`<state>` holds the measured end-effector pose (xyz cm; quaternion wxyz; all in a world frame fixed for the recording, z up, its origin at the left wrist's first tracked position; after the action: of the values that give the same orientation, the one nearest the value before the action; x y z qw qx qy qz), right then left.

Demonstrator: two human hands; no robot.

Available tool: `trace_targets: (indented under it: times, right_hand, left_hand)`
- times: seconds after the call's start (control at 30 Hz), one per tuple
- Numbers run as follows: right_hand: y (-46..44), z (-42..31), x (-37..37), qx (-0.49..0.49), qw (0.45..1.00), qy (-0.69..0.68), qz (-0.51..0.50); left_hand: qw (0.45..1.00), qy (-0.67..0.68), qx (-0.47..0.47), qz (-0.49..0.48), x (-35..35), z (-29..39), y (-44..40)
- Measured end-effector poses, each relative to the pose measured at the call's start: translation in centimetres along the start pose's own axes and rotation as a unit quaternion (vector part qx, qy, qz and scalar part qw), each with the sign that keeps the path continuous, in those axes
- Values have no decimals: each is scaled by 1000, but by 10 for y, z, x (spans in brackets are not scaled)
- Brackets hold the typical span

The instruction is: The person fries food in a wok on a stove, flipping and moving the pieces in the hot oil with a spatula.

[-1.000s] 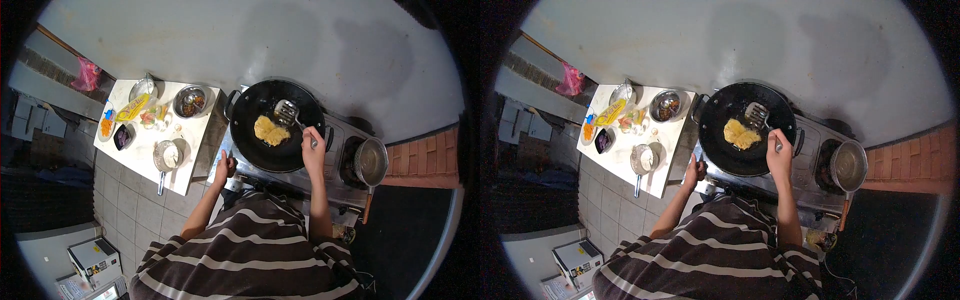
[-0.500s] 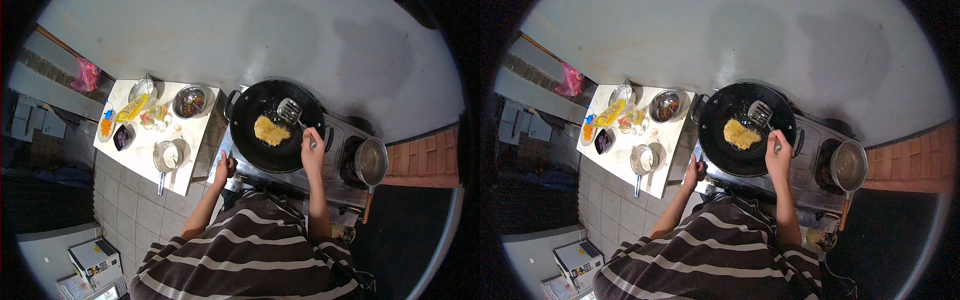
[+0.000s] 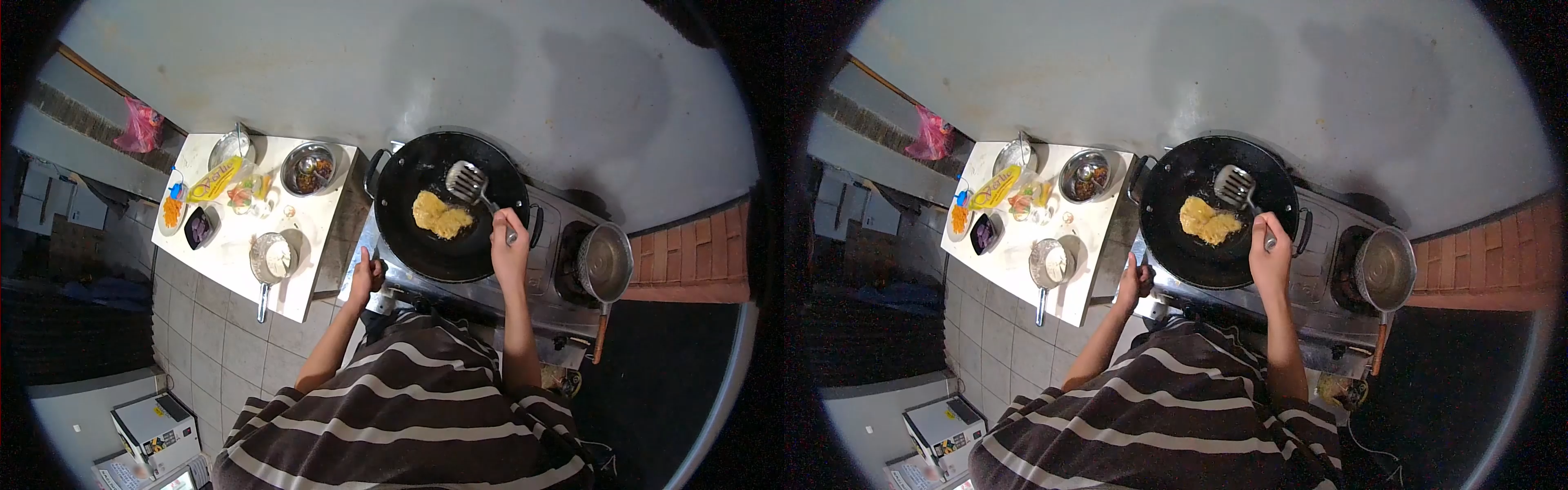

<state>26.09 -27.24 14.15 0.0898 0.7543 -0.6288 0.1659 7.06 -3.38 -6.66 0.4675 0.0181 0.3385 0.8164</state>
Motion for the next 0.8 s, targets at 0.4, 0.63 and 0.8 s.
trace_targets:
  times: [0.4,0.63,0.8]
  right_hand:
    - [-3,9,-6,-56,996,-40,-56]
    - [-6,-2,6,0,1000,1,3]
    - [-5,6,3,-17,999,-24,-12]
  left_hand:
    - [1000,-4,-1,4,4,-2,-3]
    - [1000,-2,-1,3,5,-4,-4]
    - [1000,-7,-10,-4,5,-6,-4]
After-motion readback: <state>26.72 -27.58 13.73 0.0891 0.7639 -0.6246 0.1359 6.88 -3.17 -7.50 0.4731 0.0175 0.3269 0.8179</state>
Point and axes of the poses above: each hand's wrist, its own y-axis away from the middle knuckle, its own x-axis out of the back of the hand, z = x × y, the point moved 8 cm from there along -y, towards the middle knuckle, and after that the axes turned 3 degrees about y, right-handed, at the moved point
